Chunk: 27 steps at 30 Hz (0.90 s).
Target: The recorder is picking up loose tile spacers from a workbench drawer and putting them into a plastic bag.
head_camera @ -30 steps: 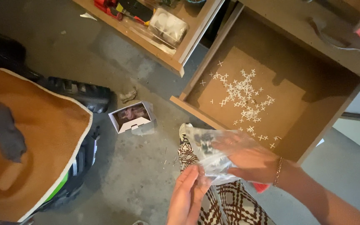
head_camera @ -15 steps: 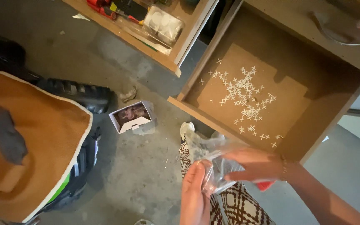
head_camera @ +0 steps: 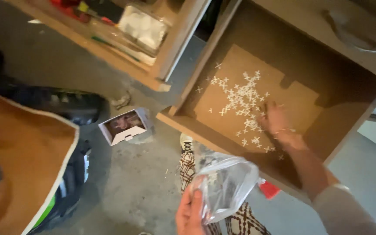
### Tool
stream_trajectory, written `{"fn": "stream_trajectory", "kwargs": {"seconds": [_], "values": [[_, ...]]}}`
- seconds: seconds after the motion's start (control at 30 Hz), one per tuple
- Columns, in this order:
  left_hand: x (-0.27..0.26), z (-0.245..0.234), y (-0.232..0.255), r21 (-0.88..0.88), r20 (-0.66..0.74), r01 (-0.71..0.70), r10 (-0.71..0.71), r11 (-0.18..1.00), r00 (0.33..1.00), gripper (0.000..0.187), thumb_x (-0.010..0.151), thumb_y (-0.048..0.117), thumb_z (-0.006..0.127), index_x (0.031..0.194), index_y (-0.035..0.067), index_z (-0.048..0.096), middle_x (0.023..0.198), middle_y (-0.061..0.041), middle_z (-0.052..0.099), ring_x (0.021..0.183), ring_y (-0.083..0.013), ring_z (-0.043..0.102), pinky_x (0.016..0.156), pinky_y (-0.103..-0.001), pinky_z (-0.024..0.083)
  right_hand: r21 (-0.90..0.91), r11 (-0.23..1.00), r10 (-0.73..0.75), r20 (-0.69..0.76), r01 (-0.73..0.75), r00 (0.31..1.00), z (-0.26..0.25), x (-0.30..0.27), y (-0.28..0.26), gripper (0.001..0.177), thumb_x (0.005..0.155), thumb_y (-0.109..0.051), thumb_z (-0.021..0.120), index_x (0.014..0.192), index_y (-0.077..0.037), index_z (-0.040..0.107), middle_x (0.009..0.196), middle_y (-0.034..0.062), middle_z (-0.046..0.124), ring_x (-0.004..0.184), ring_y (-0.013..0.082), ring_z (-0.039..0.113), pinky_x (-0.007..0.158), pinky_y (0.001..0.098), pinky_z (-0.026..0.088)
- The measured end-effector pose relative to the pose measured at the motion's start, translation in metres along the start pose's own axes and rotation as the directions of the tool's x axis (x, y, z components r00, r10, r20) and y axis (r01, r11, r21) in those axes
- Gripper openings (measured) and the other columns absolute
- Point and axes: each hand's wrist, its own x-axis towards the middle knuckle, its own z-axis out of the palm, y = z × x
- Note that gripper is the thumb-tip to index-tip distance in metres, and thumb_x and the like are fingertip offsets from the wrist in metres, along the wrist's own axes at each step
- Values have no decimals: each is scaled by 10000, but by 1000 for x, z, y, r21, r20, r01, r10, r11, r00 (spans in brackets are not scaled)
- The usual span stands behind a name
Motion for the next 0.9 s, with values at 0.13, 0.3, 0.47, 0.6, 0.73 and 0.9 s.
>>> {"fn": "stream_trajectory", "kwargs": {"seconds": [0.13,0.3,0.47,0.6,0.73,0.9], "values": [[35,-54,-45,-11,19,-144,145,989,989,444,963,124,561,1378,-20,632,1062,-39,812,787,-79,695,644,-245,506,87,996,18,-135,-6,991,28,1,-5,636,751,-277,852,1247,-8,557,1225,266,605,1049,424,617,859,516,534],[72,-98,-83,0,213,-139,136,990,968,440,1093,170,627,1515,46,621,736,-39,601,518,-58,503,441,-232,393,197,980,44,-100,-23,994,79,12,39,304,848,-217,789,1095,-76,682,1085,177,694,908,346,686,800,445,577],[77,-60,-69,61,30,-61,59,996,998,471,922,204,602,1354,19,635,945,4,830,569,-85,586,492,-260,451,410,912,69,-174,9,982,50,-1,29,192,850,-155,768,1003,-56,706,887,126,725,767,260,720,711,391,587],[76,-60,-80,119,112,-58,44,991,993,488,959,222,619,1399,11,636,795,19,745,496,-59,502,443,-245,392,269,963,27,-181,23,983,42,-10,-6,234,864,-197,766,1053,-76,697,1032,150,719,914,317,706,805,432,583],[75,-63,-81,28,193,-88,81,996,978,476,993,233,645,1411,7,654,622,37,602,451,-26,434,406,-226,350,107,977,-156,-238,186,958,51,-8,-29,416,896,-178,698,1260,-6,592,1285,282,594,1056,434,643,833,505,552],[88,-75,-80,95,190,-28,10,995,982,477,934,198,602,1379,24,623,723,-26,733,440,-56,454,414,-261,376,17,984,-173,-99,176,980,35,-10,-42,245,905,-106,631,1132,-41,568,1212,224,574,1130,438,609,912,508,534]]}}
